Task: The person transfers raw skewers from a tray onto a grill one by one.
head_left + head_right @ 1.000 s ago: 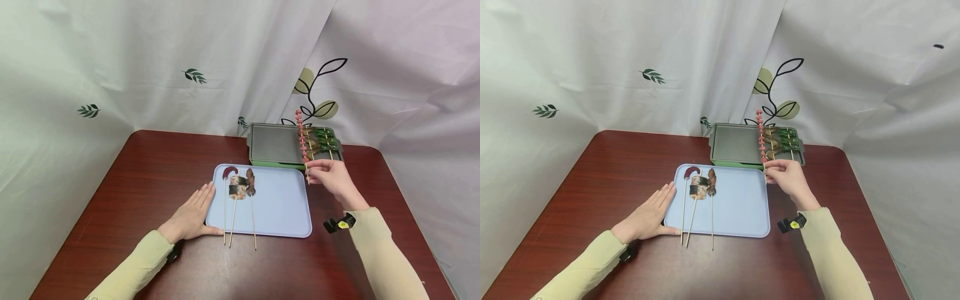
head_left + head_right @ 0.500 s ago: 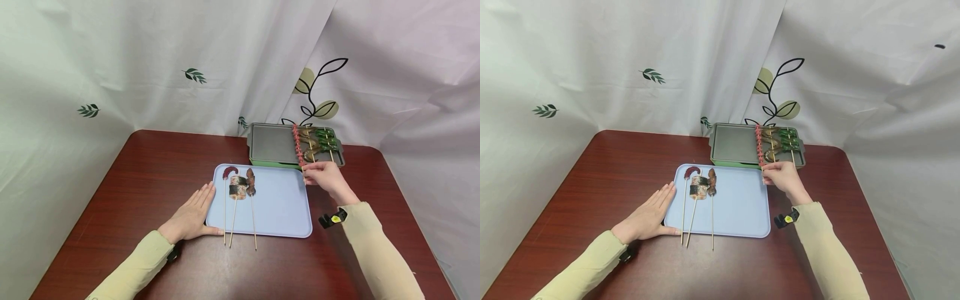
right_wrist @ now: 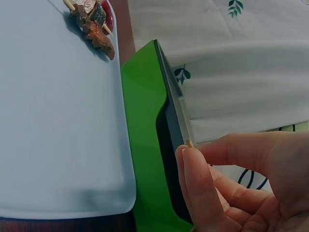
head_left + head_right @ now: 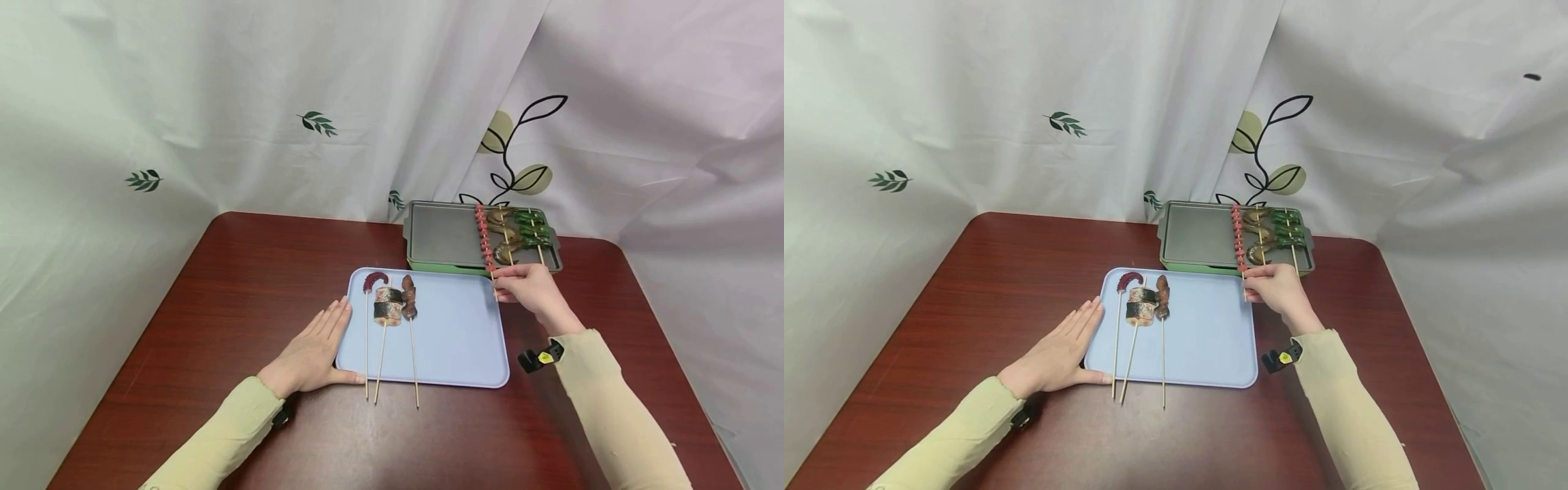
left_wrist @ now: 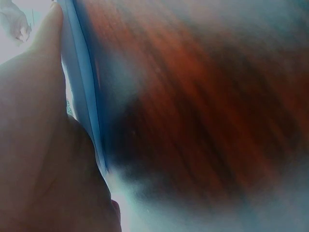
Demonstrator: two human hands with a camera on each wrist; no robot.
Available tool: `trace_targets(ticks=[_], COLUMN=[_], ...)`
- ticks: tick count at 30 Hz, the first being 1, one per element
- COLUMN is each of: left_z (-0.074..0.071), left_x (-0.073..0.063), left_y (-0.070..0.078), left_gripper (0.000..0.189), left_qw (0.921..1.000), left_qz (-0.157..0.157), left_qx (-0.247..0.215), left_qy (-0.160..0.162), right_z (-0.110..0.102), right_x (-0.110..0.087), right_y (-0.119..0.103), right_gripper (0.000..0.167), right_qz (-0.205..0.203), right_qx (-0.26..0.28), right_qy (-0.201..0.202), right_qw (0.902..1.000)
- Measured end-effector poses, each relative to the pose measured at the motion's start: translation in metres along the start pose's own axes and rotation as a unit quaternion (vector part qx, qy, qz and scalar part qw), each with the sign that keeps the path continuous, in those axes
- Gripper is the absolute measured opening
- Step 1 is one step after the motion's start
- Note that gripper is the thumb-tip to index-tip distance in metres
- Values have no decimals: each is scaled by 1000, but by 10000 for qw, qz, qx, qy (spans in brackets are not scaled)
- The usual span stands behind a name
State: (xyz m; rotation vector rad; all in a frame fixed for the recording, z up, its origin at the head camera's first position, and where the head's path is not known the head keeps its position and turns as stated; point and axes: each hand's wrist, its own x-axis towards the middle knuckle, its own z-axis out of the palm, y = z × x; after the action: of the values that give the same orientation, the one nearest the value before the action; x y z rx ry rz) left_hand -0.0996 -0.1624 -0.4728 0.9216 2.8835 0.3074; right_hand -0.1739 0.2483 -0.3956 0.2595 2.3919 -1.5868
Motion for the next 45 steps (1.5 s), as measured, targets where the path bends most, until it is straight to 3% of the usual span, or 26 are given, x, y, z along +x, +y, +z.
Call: trace_targets(ticks=[13,23,34,41,45], left_z=[-1,1,-1,14,15], left_x=[0,0,0,0,0], left_y=[0,0,1,-8,-9], left_gripper=[125,126,125,129,129], left_qw=[9999,9999,10000,9999,9998], left_qz=[88,66,32,33,38], left_qx=[12,22,-25,-36,-76], left_qy=[121,94,15,147,175], right_z=[-5,-17,-14,-4,2], right_x=[-4,-27,-51,-66,-70], right_y=[-2,-22,-36,-38,-37], right_gripper=[38,53,47,48,46], right_qz=[-131,-813,-1455,-1713,-1788], right_qx=[-29,-142,178,83,89], right_qy=[160,424,562,497,350], right_qw=[9998,9957,9876,9839,9832])
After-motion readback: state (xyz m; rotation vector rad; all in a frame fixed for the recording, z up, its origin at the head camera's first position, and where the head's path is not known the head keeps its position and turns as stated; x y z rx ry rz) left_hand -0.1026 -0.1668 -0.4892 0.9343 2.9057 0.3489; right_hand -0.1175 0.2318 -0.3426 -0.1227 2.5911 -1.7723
